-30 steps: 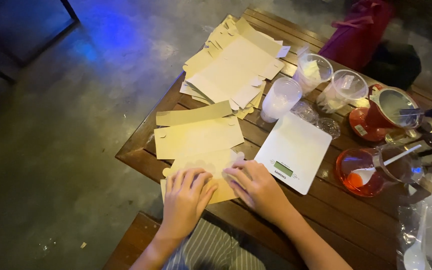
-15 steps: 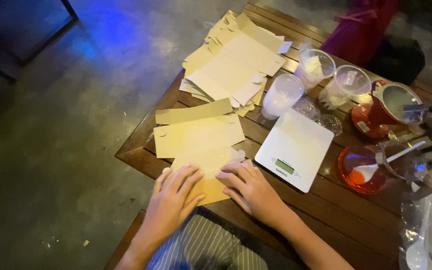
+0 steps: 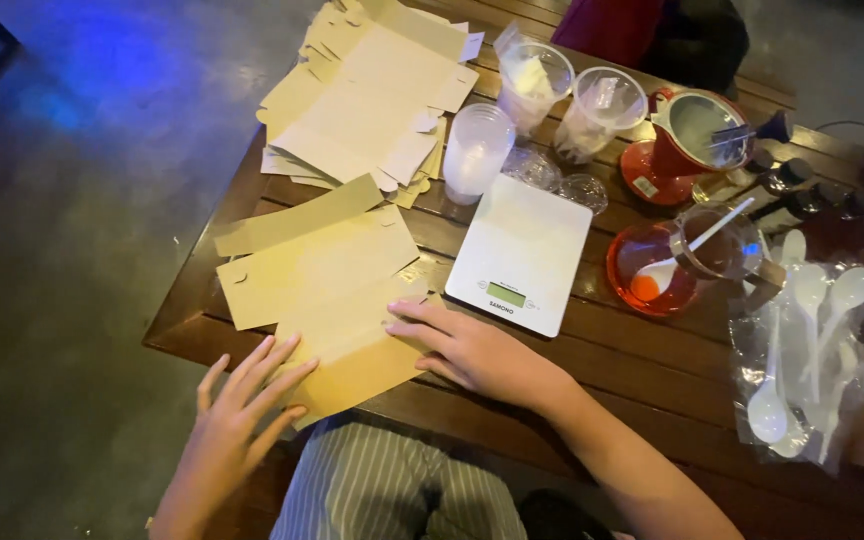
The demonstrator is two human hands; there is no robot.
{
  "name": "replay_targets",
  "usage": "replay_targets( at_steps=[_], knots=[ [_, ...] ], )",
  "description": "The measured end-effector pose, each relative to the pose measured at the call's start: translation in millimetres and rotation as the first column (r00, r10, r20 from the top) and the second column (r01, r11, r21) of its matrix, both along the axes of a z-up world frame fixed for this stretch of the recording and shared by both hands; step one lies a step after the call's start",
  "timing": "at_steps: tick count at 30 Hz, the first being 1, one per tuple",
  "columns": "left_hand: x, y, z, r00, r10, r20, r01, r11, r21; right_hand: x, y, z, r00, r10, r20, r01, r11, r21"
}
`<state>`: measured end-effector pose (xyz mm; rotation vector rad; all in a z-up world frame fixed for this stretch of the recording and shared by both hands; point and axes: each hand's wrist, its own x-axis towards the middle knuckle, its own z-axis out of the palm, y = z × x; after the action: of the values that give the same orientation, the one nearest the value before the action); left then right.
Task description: The person folds flat cardboard pieces into small open-top boxes on a wooden table. After assembling one box, they place it aside and then use a plastic spoon to scoop a red liquid from a glass pitcher into a clear plastic cup.
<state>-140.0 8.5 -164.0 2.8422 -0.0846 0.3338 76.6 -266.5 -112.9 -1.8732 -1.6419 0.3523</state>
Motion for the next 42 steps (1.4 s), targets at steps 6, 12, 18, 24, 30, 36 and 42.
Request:
replay_targets(
  at_steps=[6,12,18,24,30,36,42],
  knots=[
    [-1.0,4.8,6.0,0.997,-0.039,-0.060,0.039,0.999,-0.015,6.3,-8.1,10.7,0.998,0.006,-0.055,-0.008,1.000,-0.028],
    [-0.7,-1.2,16.0,0.997,-0.021,-0.078,0.016,0.998,-0.067,6.3,-7.4,20.6,0.979,0.001,-0.202,-0.008,0.999,-0.031],
    [-2.5,-9.0,27.7,0.999,0.009,0.052,0.013,0.908,-0.419,-0.5,-3.7,23.7,0.945,0.044,-0.325,-0.033,0.999,0.039],
    [0.7,-12.3,30.2,0.969,0.001,0.248,0.124,0.865,-0.486,-3.3,-7.4,35.6,0.923,0.111,-0.368,-0.061,0.987,0.146],
    [0.7,-21.7,24.1,0.938,0.189,0.291,0.028,0.796,-0.605,-7.3,-14.6,36.4,0.870,0.040,-0.492,-0.025,0.999,0.035],
    [7.1,-21.7,-6.0,0.898,0.408,0.161,-0.265,0.797,-0.542,-18.9,3.4,-4.9,0.806,-0.399,-0.437,0.452,0.892,0.018],
    [20.1,-30.9,6.7,0.871,0.471,0.140,-0.408,0.852,-0.329,-24.3,15.7,-10.0,0.917,-0.393,0.071,0.361,0.892,0.272]
  ],
)
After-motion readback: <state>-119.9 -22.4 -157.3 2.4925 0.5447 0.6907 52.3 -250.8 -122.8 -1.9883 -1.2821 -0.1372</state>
